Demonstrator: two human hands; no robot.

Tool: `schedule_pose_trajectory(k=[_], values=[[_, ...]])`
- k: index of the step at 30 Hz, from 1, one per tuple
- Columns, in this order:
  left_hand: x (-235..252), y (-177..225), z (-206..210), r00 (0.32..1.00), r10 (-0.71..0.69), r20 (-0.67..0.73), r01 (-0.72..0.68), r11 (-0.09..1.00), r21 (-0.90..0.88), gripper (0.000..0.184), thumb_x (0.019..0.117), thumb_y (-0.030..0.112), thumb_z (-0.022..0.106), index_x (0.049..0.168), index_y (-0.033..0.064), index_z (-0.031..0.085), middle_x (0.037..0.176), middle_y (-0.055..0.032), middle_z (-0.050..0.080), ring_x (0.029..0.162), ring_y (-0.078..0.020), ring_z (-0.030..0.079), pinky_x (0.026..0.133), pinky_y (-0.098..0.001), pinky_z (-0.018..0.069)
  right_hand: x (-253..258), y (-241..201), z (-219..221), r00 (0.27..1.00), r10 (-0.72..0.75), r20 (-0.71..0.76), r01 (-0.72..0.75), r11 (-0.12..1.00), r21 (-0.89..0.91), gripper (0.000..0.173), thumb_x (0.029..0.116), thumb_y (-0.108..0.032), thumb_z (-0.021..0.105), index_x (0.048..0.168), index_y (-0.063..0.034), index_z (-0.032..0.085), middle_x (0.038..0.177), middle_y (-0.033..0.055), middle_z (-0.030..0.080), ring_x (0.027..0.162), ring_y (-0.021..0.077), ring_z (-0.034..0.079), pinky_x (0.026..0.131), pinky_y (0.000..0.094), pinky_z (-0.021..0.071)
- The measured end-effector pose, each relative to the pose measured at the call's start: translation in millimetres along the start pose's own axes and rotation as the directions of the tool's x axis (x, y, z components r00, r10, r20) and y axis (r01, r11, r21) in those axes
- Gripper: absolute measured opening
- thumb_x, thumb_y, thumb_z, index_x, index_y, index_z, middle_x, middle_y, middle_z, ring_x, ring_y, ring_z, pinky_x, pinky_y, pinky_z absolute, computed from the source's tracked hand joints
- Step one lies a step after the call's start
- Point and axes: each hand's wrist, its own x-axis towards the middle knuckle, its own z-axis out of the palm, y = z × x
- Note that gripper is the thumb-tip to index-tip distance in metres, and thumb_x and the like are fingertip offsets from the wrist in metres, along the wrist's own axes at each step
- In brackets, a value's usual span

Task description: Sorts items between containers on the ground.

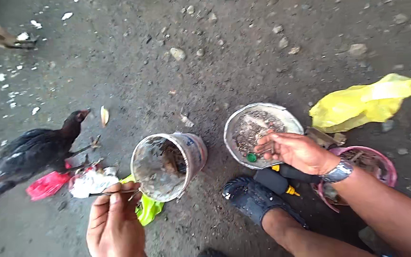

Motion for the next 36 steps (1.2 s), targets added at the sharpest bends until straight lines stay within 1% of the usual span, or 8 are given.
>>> schedule_pose_trajectory(k=[4, 7, 13, 17, 21, 25, 30, 36], values=[[15.1, -44.0, -96.1, 0.914, -0.217, -0.343, 0.351, 0.847, 0.4, 0.028, 0.1085, 0.013, 0.046, 0.129, -0.0035, 0.057, 0.1, -0.0104, 0.07, 0.08, -0.0143, 0.068, 0.069, -0.0328, 0.0582, -1.2, 6.0, -4.3, 1.0, 0.013, -0.01, -0.012, 1.0, 0.023, 0.054, 0.1109, -0.035, 0.025, 0.132, -0.0042, 0.064, 0.124, 0.0178, 0.07, 0.099, 0.025, 0.072, 0.084, 0.0365, 0.0605], [12.6, -67.4, -129.6, 0.788, -0.334, -0.517, 0.561, 0.735, 0.381, 0.029, 0.1077, 0.016, 0.052, 0.129, -0.0012, 0.061, 0.104, -0.0147, 0.071, 0.08, -0.0196, 0.068, 0.069, -0.0367, 0.0559, 3.2, 14.0, -3.1, 0.998, 0.04, -0.041, -0.04, 0.999, 0.005, 0.053, 0.1111, -0.037, 0.024, 0.127, -0.0075, 0.066, 0.116, 0.014, 0.072, 0.092, 0.0192, 0.073, 0.079, 0.0303, 0.0616], [8.0, -99.8, -137.7, 0.816, -0.284, -0.503, 0.534, 0.702, 0.47, 0.04, 0.1051, 0.023, 0.059, 0.137, 0.0, 0.06, 0.129, -0.0213, 0.066, 0.108, -0.0312, 0.068, 0.092, -0.0528, 0.0558, 3.9, 14.8, 2.7, 0.997, 0.027, -0.078, -0.032, 0.998, -0.061, 0.044, 0.108, -0.04, 0.041, 0.106, -0.0111, 0.073, 0.091, 0.007, 0.071, 0.075, 0.0136, 0.07, 0.07, 0.0266, 0.0611], [-2.2, -26.3, -79.9, 0.937, -0.026, -0.349, 0.147, 0.935, 0.324, 0.027, 0.1054, 0.016, 0.055, 0.126, -0.0004, 0.062, 0.102, -0.0076, 0.071, 0.077, -0.0135, 0.067, 0.066, -0.0296, 0.0575, -4.1, 7.1, 31.4, 0.997, 0.028, -0.072, -0.037, 0.99, -0.134, 0.044, 0.1093, -0.031, 0.037, 0.11, -0.0048, 0.072, 0.088, 0.0083, 0.07, 0.071, 0.0161, 0.067, 0.069, 0.0315, 0.0605], [-30.6, 42.7, 25.8, 0.922, 0.231, 0.31, -0.23, 0.972, -0.04, 0.016, 0.103, 0.028, 0.063, 0.114, 0.0203, 0.072, 0.094, 0.0039, 0.074, 0.072, -0.0069, 0.068, 0.062, -0.0219, 0.0584, -10.2, 7.5, 42.2, 0.997, 0.08, 0.013, -0.079, 0.993, -0.088, 0.054, 0.1104, -0.042, 0.032, 0.133, -0.0062, 0.066, 0.093, 0.0082, 0.07, 0.079, 0.0167, 0.068, 0.079, 0.0366, 0.0595], [-74.9, 21.3, 128.1, 0.762, -0.003, 0.647, -0.175, 0.962, 0.21, 0.033, 0.0919, 0.03, 0.078, 0.115, 0.0072, 0.073, 0.103, -0.0022, 0.075, 0.086, -0.0127, 0.074, 0.071, -0.0309, 0.0661, -12.7, 7.5, 49.0, 0.994, 0.071, 0.084, -0.069, 0.997, -0.033, 0.06, 0.11, -0.047, 0.026, 0.135, -0.0076, 0.065, 0.101, 0.0083, 0.071, 0.085, 0.016, 0.069, 0.082, 0.0352, 0.059], [-98.5, -25.4, 177.1, 0.791, -0.125, 0.599, -0.164, 0.9, 0.405, 0.016, 0.0897, 0.028, 0.079, 0.102, 0.0166, 0.078, 0.093, 0.0059, 0.074, 0.078, -0.0035, 0.071, 0.072, -0.0231, 0.0628, -14.6, 8.6, 40.4, 0.997, 0.023, 0.078, -0.025, 0.999, 0.021, 0.063, 0.1101, -0.048, 0.027, 0.134, -0.0047, 0.066, 0.112, 0.0107, 0.072, 0.089, 0.0138, 0.068, 0.082, 0.0309, 0.0573], [-89.5, -25.5, 174.2, 0.721, -0.421, 0.55, 0.368, 0.906, 0.211, 0.016, 0.0988, 0.014, 0.068, 0.104, 0.0018, 0.077, 0.085, -0.009, 0.076, 0.069, -0.0169, 0.072, 0.062, -0.0302, 0.0619, -16.2, 4.7, 29.3, 0.996, -0.029, 0.086, 0.026, 0.999, 0.031, 0.05, 0.1083, -0.039, 0.041, 0.131, -0.0047, 0.069, 0.101, 0.0115, 0.074, 0.086, 0.0159, 0.071, 0.079, 0.0309, 0.0593]])
